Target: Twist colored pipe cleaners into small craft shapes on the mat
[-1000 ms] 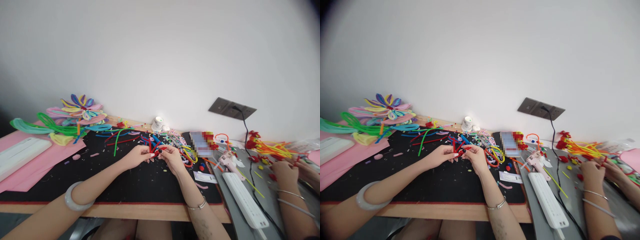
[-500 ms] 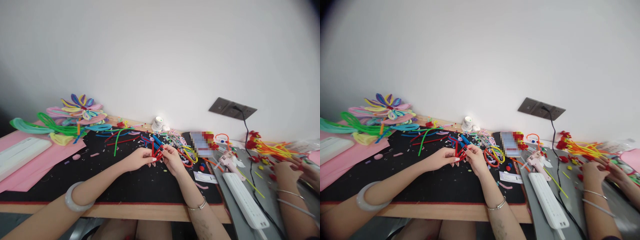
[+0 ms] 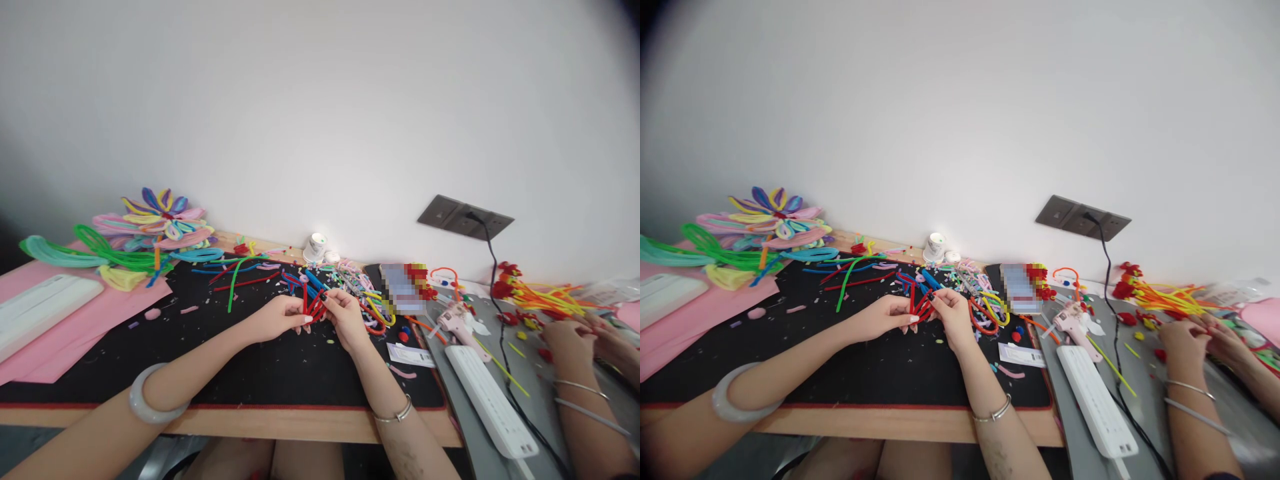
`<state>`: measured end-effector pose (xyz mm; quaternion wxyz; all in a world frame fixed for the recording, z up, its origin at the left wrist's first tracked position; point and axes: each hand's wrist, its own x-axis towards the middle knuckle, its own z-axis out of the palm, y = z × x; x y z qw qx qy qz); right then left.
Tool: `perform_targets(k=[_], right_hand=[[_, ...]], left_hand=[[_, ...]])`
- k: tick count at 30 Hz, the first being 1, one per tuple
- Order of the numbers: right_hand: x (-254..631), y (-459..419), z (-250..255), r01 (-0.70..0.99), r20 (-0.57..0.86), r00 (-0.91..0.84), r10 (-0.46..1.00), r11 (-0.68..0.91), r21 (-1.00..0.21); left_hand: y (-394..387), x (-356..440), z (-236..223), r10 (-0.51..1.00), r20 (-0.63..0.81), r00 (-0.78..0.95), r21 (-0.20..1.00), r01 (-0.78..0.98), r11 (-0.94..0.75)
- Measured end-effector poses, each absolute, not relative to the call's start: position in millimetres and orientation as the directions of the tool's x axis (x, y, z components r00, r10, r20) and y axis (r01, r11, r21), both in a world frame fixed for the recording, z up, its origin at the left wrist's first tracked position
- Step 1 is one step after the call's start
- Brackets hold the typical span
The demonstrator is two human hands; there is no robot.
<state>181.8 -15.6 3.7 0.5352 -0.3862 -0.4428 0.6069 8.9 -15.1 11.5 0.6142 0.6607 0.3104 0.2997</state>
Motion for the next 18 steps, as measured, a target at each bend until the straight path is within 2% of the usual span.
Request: perform_targets(k=[12,18], right_hand=[[183,-14,0,-0.195,0.129,-0.067,0.989,0.114,-0.974],[184,-15,6,-0.318,0.024,-0.106,0.994,-0.011,-0.948]], left_hand=[[-18,9,18,0.772,0.011,0.635,0.992,0.091,-0.089],[-11,7,6,0.817,0.038,0.576,0.995,0.054,-0.085]])
